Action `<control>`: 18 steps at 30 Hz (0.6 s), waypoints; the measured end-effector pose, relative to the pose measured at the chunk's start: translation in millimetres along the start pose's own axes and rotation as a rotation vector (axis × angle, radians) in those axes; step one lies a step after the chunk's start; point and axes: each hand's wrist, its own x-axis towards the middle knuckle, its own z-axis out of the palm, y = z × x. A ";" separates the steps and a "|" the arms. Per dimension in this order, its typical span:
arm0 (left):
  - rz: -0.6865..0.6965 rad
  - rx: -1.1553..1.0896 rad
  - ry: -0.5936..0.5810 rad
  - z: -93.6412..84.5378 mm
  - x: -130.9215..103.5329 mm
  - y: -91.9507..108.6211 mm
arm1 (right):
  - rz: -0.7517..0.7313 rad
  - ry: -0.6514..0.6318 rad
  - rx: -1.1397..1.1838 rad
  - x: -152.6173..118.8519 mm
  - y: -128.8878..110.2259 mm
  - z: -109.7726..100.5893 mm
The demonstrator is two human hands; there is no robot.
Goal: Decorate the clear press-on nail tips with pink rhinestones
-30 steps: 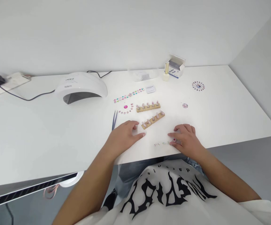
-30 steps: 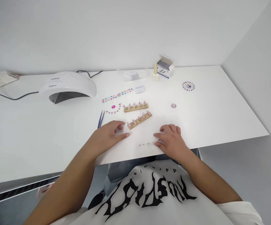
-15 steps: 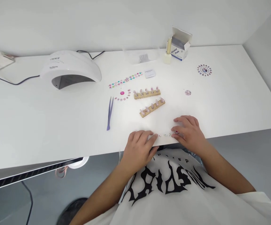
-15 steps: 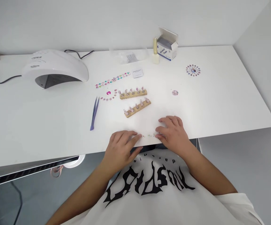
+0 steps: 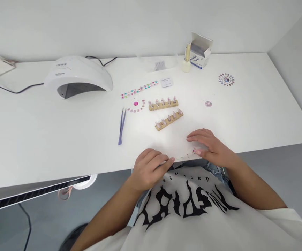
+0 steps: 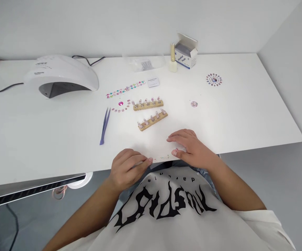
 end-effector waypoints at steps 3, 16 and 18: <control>0.089 0.007 0.012 -10.3 22.6 -16.2 | -0.010 -0.187 0.167 23.5 -7.5 -14.5; 0.026 -0.255 0.133 -22.7 96.4 -72.3 | 0.268 -0.387 0.882 98.0 -15.2 -29.5; -0.080 -0.386 0.162 -22.8 96.3 -71.0 | 0.321 -0.352 0.829 98.2 -13.2 -31.6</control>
